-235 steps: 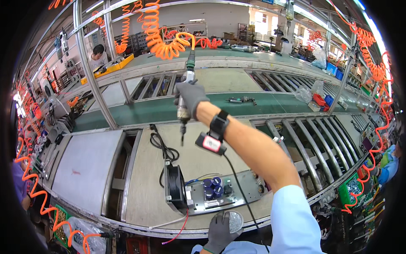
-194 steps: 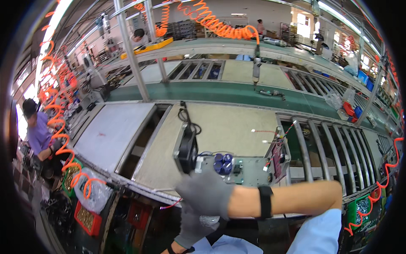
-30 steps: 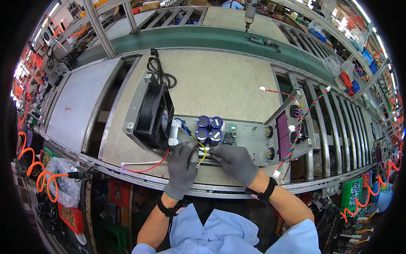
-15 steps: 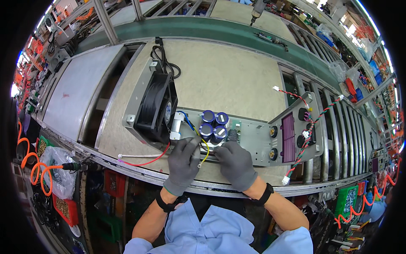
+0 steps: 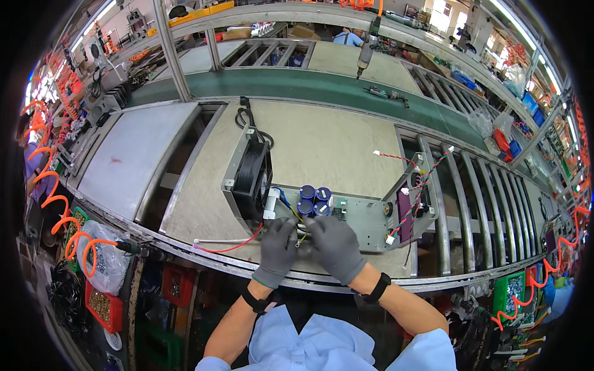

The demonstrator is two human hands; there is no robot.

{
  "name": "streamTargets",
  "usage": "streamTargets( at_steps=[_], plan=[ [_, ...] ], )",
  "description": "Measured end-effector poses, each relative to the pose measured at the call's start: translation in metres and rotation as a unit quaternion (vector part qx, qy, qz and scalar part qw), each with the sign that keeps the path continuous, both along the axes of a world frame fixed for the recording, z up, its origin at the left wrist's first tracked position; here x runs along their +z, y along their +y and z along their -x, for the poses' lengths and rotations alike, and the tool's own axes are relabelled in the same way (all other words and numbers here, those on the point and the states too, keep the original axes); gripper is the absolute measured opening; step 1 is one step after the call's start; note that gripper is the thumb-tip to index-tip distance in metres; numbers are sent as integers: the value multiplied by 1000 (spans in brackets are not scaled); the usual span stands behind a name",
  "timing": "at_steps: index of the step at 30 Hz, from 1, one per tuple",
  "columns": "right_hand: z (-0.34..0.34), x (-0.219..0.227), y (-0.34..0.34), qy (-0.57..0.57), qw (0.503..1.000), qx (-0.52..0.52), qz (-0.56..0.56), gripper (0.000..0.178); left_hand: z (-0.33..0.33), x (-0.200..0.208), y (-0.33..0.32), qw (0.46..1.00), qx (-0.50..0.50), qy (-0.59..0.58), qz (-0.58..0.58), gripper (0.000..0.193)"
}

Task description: Assemble internal components into an electronics chassis using a power screwdriver.

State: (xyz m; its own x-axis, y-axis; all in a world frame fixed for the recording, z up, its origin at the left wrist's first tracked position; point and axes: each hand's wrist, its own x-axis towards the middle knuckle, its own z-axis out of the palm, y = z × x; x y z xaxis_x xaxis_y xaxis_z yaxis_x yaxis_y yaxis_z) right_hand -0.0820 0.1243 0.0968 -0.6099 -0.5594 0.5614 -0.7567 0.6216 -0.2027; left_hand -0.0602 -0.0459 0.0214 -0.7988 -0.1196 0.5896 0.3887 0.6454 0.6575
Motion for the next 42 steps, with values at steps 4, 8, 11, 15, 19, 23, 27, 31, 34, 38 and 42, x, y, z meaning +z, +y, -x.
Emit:
streamTargets(
  at_steps=[4, 8, 11, 15, 19, 23, 27, 31, 34, 38, 42],
  plan=[
    [22, 18, -9, 38, 997, 59, -30, 15, 0, -2, 2, 999, 16, -9, 34, 33],
    [75, 34, -17, -44, 999, 23, 11, 12, 0, -1, 4, 999, 22, -10, 48, 34],
    [112, 35, -35, -131, 990, 0, 44, 15, 0, 4, 4, 998, 6, 9, 62, 30],
    [164, 23, -58, -354, 932, -43, 70, 23, -3, 11, 6, 996, -4, -19, 82, 30],
    [190, -1, -59, -338, 936, -91, -32, 19, -3, 16, 6, 991, -12, -13, 131, 31],
    [197, -13, -49, -419, 905, -73, 27, 17, -2, 22, 4, 986, -25, -30, 160, 36],
    [198, -13, -53, -517, 842, -38, 148, 16, -2, 30, 9, 982, -27, -52, 177, 31],
    [201, -13, -61, -443, 895, -47, 4, 25, -3, 35, 18, 964, 9, -137, 227, 30],
    [201, -12, -58, -369, 919, -100, -96, 31, 1, 35, 18, 958, 30, -145, 247, 31],
    [194, 0, -49, -343, 901, -182, -195, 29, 0, 39, 17, 948, 40, -166, 269, 30],
    [182, 14, -40, -368, 891, -194, -183, 27, 0, 54, 16, 940, 29, -148, 306, 27]
  ],
)
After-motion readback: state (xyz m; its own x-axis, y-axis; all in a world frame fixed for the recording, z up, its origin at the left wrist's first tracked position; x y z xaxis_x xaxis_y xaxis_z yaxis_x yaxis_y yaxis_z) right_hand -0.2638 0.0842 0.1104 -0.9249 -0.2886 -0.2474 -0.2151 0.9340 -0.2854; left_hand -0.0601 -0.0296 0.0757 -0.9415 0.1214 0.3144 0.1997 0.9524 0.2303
